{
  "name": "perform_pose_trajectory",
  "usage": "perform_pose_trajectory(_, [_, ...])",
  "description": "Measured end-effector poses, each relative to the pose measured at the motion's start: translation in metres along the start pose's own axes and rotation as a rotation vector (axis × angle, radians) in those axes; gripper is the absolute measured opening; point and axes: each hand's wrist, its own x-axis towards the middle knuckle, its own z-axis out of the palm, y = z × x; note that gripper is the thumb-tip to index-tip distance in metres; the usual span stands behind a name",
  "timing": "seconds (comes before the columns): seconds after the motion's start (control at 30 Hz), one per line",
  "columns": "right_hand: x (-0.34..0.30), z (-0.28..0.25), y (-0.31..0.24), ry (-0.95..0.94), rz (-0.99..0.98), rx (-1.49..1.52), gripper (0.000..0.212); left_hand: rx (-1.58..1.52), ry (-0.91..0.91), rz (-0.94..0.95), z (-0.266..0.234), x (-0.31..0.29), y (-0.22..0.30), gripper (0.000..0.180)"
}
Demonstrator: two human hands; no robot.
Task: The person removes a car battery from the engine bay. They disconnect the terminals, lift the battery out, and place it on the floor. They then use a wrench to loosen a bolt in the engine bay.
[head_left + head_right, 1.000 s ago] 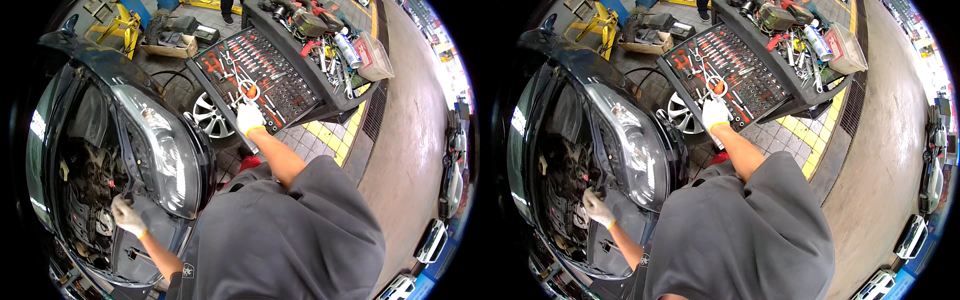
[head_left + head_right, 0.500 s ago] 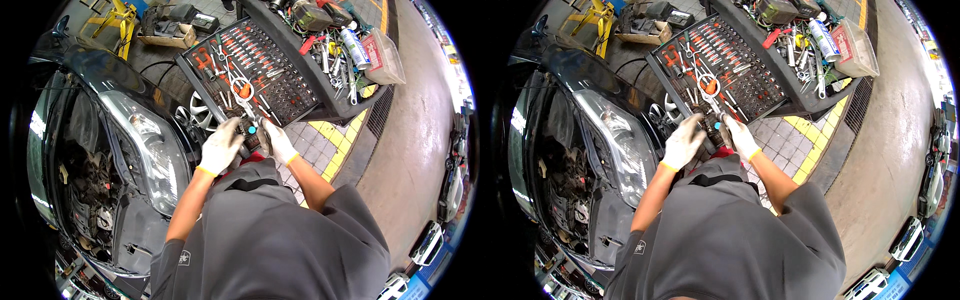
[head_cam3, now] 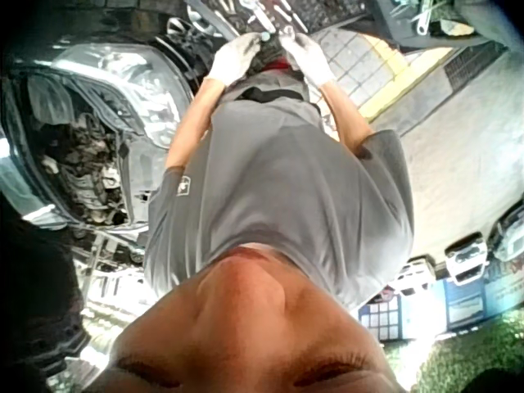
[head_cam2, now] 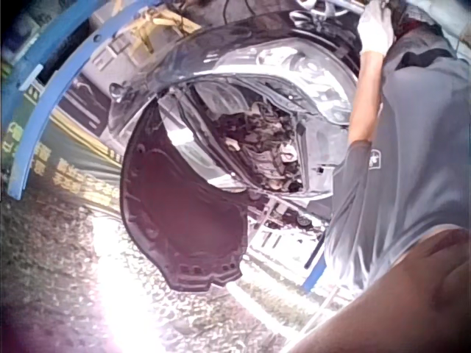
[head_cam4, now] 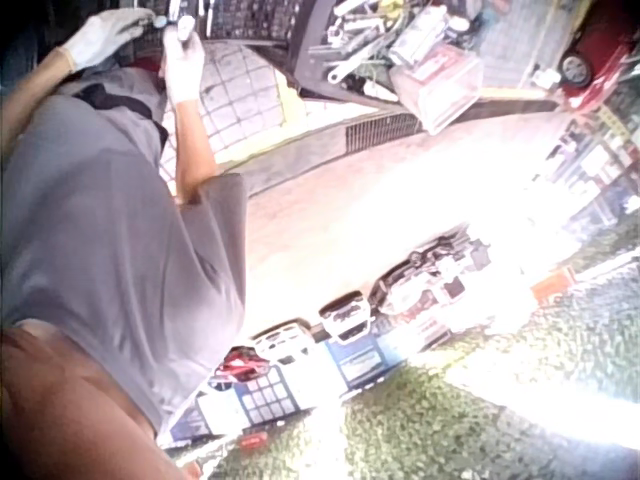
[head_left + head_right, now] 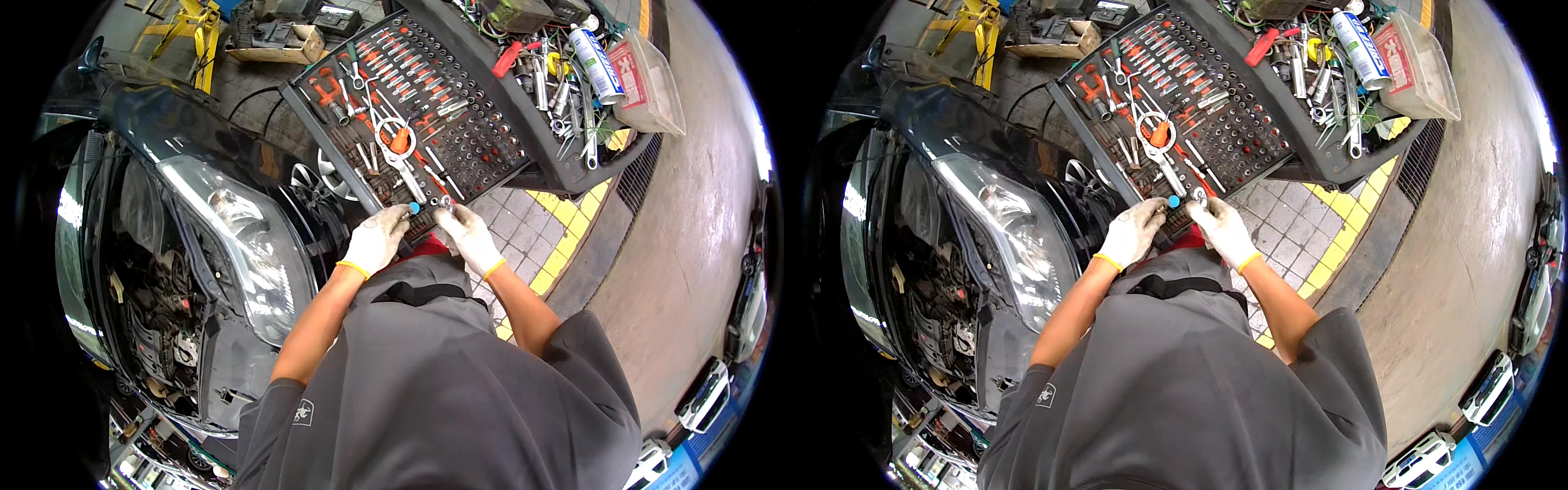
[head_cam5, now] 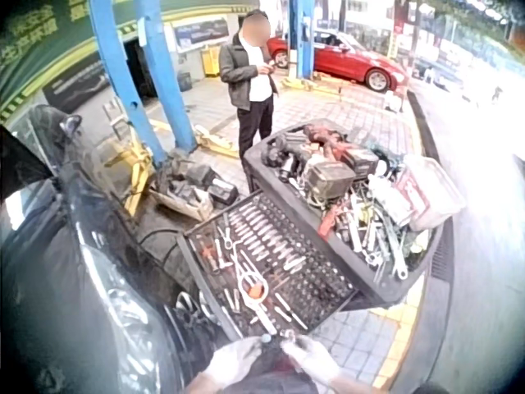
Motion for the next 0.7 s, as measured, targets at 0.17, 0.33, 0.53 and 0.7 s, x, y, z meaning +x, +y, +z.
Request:
perform_pose_trajectory(0.17, [0.028, -0.012, 0.009, 0.289, -0.265, -0.672, 0.053, 0.235, 0.075, -0.119, -0.002, 0.031, -0.005, 0.027])
perform_pose_trajectory(0.33, [0.051, -0.019, -0.004, 0.388, -0.374, -0.897, 0.042, 0.466, 0.107, 0.000, 0.006, 0.061, -0.027, 0.020])
perform_pose_trajectory(0.53, [0.083, -0.017, 0.010, 0.397, -0.550, -1.188, 0.026, 0.446, 0.150, 0.043, 0.007, 0.059, -0.021, 0.020])
perform_pose_trajectory(0.7, [0.106, -0.011, 0.025, 0.362, -0.608, -1.345, 0.029, 0.275, 0.193, -0.043, 0.004, 0.055, -0.008, 0.025])
